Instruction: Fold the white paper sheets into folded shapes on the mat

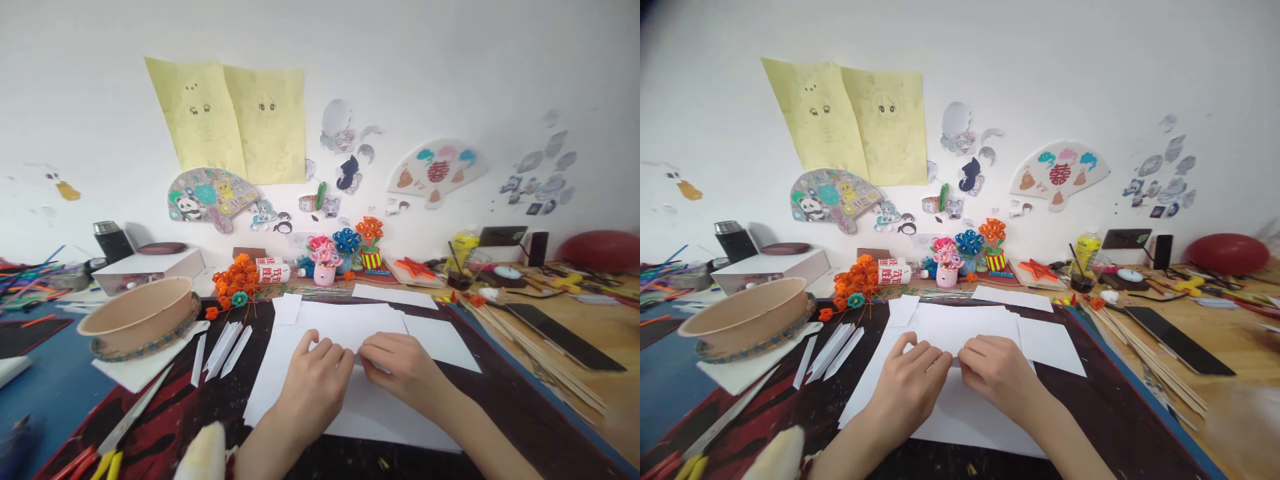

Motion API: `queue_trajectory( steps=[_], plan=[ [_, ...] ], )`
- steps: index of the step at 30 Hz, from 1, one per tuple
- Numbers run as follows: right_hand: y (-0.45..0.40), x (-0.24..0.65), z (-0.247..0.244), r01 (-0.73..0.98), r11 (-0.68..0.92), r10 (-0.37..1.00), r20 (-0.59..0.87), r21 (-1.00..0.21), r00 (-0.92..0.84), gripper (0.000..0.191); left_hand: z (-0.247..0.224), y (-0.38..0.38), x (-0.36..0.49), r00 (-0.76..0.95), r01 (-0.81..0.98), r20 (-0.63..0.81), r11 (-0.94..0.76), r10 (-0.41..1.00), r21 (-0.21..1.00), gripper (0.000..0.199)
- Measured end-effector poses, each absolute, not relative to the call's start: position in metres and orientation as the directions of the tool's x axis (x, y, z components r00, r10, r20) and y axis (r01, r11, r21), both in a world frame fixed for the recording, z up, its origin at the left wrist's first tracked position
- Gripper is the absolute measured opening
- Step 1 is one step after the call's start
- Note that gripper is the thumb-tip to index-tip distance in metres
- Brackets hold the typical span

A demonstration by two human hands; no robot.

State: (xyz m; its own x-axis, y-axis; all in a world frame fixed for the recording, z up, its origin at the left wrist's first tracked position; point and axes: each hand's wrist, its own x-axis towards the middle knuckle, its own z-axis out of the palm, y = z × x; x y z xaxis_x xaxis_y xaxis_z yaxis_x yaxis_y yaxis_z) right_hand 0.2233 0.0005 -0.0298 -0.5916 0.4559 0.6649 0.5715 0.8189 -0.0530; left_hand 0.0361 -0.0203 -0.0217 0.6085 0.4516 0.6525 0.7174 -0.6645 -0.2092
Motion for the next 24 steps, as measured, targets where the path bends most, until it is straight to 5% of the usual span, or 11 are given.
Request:
queue_trajectory(
  steps=[24],
  plan=[
    [0.0076,0.2337,-0.0280,0.601,0.798,0.449,0.702,-0.038,-0.552,0.027,-0.0183,-0.0176,0.0309,0.594,0.726,0.685,-0.648,0.421,-0.231,0.023]
  ],
)
